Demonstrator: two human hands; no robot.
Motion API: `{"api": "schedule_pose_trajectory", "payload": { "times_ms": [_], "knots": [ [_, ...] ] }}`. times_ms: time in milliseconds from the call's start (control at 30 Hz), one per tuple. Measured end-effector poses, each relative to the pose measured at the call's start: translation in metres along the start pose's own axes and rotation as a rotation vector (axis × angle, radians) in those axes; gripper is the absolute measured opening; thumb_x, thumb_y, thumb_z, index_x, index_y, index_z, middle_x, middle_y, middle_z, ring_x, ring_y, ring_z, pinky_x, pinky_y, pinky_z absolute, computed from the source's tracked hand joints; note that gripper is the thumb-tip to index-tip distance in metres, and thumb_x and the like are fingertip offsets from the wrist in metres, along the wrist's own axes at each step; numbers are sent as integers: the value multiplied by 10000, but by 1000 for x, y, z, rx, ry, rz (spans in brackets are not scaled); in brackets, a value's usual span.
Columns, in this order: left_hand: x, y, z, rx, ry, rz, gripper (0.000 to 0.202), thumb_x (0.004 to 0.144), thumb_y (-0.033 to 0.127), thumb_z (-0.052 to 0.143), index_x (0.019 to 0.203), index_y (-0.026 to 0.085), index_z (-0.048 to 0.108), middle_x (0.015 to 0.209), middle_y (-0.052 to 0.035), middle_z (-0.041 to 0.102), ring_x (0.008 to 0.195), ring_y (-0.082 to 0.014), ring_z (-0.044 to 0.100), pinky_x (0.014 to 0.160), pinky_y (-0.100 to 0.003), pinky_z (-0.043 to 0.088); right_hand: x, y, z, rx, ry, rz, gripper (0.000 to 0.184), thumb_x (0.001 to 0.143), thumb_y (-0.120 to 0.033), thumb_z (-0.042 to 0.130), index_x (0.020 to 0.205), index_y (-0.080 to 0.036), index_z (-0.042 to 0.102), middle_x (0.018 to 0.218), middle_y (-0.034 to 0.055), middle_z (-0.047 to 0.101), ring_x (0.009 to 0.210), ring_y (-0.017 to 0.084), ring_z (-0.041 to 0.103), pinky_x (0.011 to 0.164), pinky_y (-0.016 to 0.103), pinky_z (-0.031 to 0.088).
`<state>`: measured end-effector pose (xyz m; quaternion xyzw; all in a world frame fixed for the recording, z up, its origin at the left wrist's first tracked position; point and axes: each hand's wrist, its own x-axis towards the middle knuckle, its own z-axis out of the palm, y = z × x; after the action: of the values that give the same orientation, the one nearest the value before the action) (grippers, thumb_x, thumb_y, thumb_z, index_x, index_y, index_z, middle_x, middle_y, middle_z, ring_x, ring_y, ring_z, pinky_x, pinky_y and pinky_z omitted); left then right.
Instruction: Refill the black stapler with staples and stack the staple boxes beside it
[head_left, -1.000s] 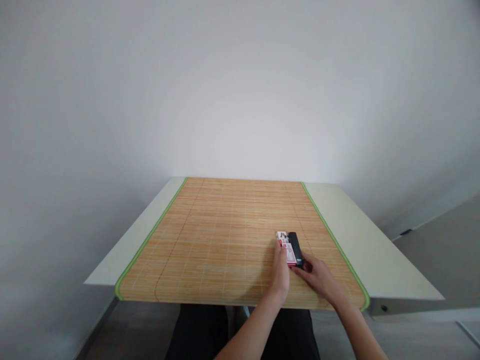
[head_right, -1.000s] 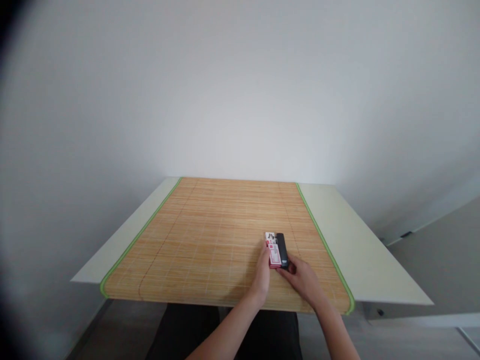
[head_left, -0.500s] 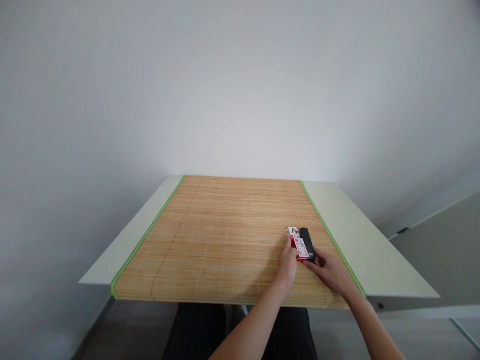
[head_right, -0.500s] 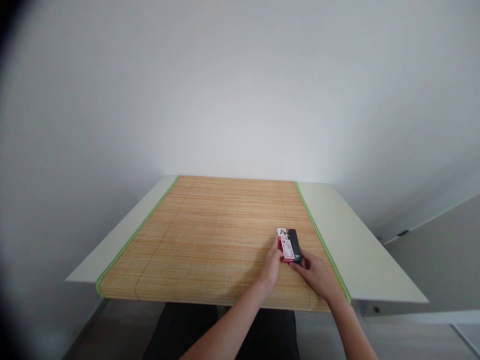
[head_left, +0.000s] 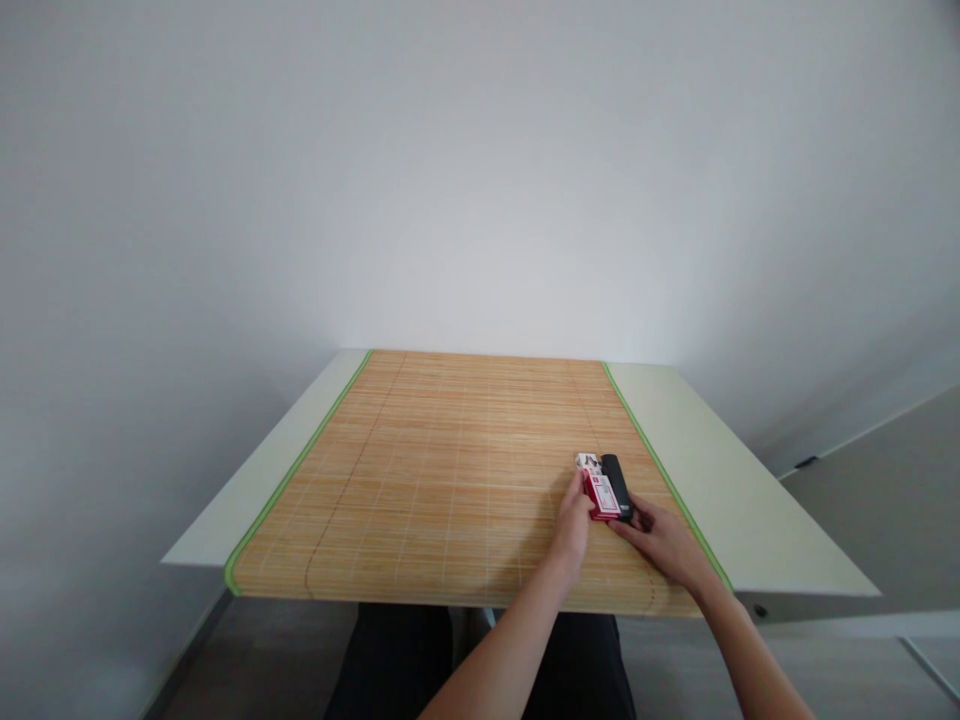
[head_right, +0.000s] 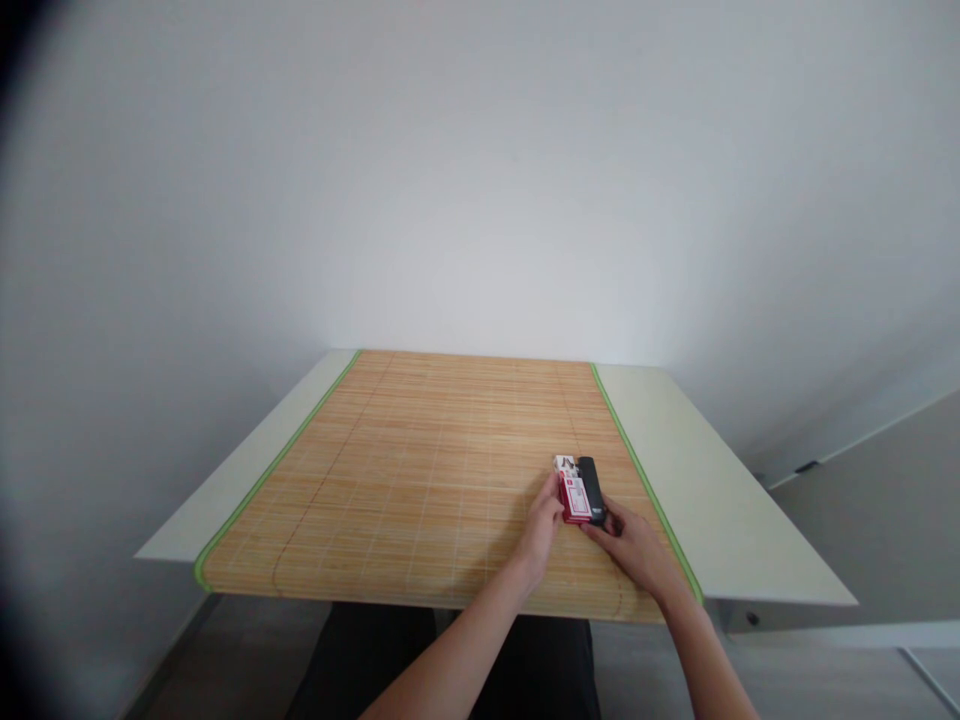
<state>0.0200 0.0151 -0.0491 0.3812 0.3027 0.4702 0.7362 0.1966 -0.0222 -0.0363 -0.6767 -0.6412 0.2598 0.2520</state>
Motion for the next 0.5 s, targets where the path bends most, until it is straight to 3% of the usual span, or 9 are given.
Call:
{"api": "schedule_pose_trajectory", "payload": {
  "times_ms": [67, 133, 200, 267, 367, 433, 500],
  "knots": [
    [-1, 3, -13, 50, 48, -9, 685, 877, 382, 592, 1543, 271, 476, 1592, -49, 472, 1495, -294, 412, 1260, -455, 309, 0, 3, -1, 11, 3, 6, 639, 803, -532, 687, 1351, -206, 649, 678, -28, 597, 631, 186, 540, 596, 278, 393],
    [-7, 14, -37, 110, 84, -1, 653, 907, 451, 612, 1520, 253, 503, 1576, -101, 487, 1481, -296, 436, 1259, -481, 305, -4, 7, -4, 44, 18, 19, 766, 789, -542, 704, 1453, -188, 562, 666, -42, 561, 619, 185, 532, 596, 286, 407],
    [-19, 33, -72, 178, 73, 62, 572, 944, 469, 582, 1467, 237, 559, 1488, -129, 582, 1391, -301, 546, 1235, -512, 344, -13, 10, -9, 105, 64, 38, 841, 791, -563, 711, 1504, -171, 497, 659, -50, 519, 602, 180, 516, 596, 297, 424],
    [-33, 56, -111, 320, 92, 139, 474, 984, 466, 524, 1377, 226, 637, 1380, -121, 669, 1301, -285, 621, 1207, -502, 390, -25, 3, -11, 169, 188, 49, 784, 841, -589, 674, 1487, -177, 509, 652, -48, 476, 588, 179, 491, 596, 311, 431],
    [-52, 84, -160, 640, 240, 248, 388, 996, 427, 500, 1288, 260, 694, 1381, -64, 673, 1335, -257, 583, 1227, -472, 363, -39, -32, 3, 234, 400, 18, 572, 973, -594, 513, 1402, -223, 584, 684, 0, 502, 633, 206, 510, 632, 344, 453],
    [-59, 95, -179, 819, 270, 313, 384, 989, 377, 491, 1301, 272, 686, 1413, -49, 649, 1355, -253, 557, 1236, -468, 344, -37, -70, 28, 244, 323, -80, 504, 1002, -583, 472, 1359, -257, 614, 840, 60, 634, 801, 245, 608, 761, 375, 510],
    [-61, 100, -187, 965, 237, 379, 401, 970, 334, 499, 1326, 273, 673, 1451, -52, 618, 1394, -260, 516, 1259, -467, 296, -23, -108, 60, 187, 172, -269, 487, 994, -566, 512, 1375, -281, 612, 1147, 96, 691, 1093, 290, 623, 975, 444, 501]
  ]
}}
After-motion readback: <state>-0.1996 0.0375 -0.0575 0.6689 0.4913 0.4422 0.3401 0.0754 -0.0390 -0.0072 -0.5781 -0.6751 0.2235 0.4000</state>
